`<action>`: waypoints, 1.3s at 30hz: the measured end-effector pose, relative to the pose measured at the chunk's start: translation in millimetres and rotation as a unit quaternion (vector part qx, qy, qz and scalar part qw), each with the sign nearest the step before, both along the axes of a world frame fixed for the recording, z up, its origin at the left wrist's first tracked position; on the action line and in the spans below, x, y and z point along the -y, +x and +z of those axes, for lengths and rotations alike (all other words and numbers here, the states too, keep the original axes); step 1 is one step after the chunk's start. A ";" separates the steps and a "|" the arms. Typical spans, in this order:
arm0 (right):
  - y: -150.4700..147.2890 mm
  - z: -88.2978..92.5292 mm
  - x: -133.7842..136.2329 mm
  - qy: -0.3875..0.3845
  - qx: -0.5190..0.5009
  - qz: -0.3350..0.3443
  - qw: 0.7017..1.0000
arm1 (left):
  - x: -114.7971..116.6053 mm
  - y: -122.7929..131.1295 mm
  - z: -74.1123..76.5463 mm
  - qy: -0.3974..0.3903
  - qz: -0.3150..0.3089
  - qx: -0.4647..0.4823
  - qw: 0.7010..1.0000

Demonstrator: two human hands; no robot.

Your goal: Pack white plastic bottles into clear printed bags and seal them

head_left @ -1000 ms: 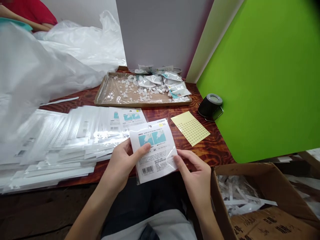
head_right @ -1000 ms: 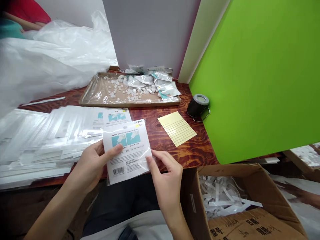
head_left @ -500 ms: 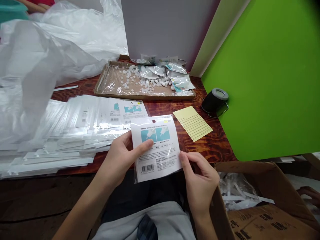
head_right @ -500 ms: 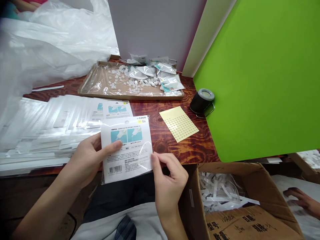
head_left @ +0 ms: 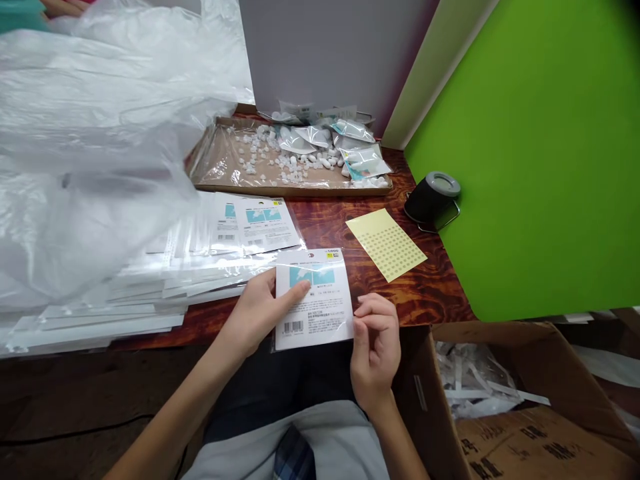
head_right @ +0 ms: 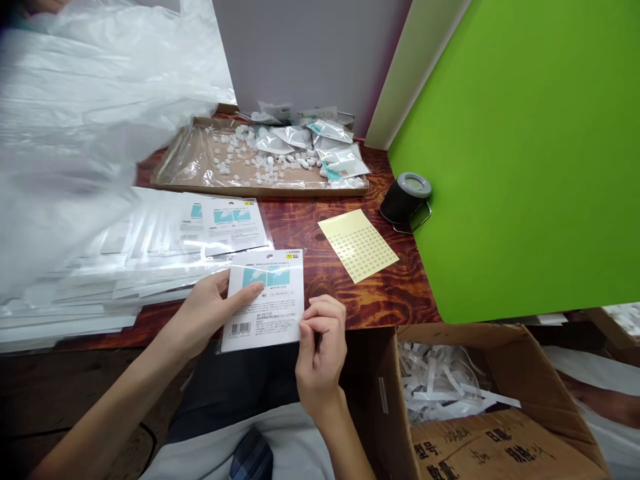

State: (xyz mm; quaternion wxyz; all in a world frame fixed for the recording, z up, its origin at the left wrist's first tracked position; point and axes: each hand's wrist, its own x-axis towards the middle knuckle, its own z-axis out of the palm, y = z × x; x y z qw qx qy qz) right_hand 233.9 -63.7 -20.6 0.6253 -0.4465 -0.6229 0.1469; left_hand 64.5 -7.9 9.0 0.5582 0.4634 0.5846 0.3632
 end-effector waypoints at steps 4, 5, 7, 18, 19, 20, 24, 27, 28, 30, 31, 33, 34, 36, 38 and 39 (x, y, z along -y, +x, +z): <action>-4.9 -4.3 4.6 -0.050 -0.119 0.092 0.987 | -3.0 1.3 -4.4 0.036 -0.008 -0.059 0.998; -5.5 -4.6 6.2 -0.053 -0.133 0.101 0.984 | -3.6 1.7 -4.9 0.044 -0.011 -0.071 0.996; -5.7 -4.5 9.7 -0.055 -0.148 0.111 0.981 | -4.3 2.4 -5.4 0.054 -0.015 -0.087 0.995; -4.7 6.3 11.6 -0.052 -0.140 0.085 0.985 | -1.4 1.9 -6.0 0.078 -0.010 -0.097 0.992; -3.7 8.7 11.5 -0.046 -0.134 0.078 0.987 | -1.7 1.8 -6.5 0.079 -0.005 -0.094 0.992; -2.0 11.7 12.0 -0.037 -0.129 0.074 0.988 | -2.2 1.9 -6.9 0.080 0.001 -0.089 0.993; 10.4 22.3 14.8 0.011 -0.060 0.085 0.995 | -4.2 2.4 -6.7 0.073 0.009 -0.065 0.995; 17.5 22.1 11.5 -0.036 0.088 0.043 0.995 | -3.5 3.2 -5.4 0.065 0.003 -0.065 0.996; 17.5 20.9 9.1 -0.063 0.145 0.031 0.987 | -2.7 3.7 -5.0 0.068 0.005 -0.069 0.995; 13.5 18.5 4.2 -0.096 0.237 0.021 0.967 | -0.9 5.0 -4.4 0.081 0.014 -0.078 0.994; 9.9 17.7 2.1 -0.095 0.263 0.014 0.960 | 0.0 5.6 -4.1 0.088 0.019 -0.082 0.993; 1.5 17.2 -0.3 -0.077 0.274 -0.015 0.958 | 1.2 6.7 -3.7 0.100 0.023 -0.088 0.991; -2.4 17.2 -0.6 -0.068 0.269 -0.027 0.960 | 1.4 7.1 -3.4 0.103 0.023 -0.091 0.990; -8.0 16.7 0.3 -0.046 0.257 -0.033 0.965 | 1.1 7.5 -3.0 0.101 0.019 -0.096 0.990; -10.2 15.1 2.8 -0.011 0.256 -0.018 0.967 | 0.0 7.5 -2.9 0.096 0.012 -0.091 0.991; -10.1 14.1 4.5 0.012 0.258 -0.006 0.966 | -0.6 7.4 -3.0 0.097 0.009 -0.085 0.992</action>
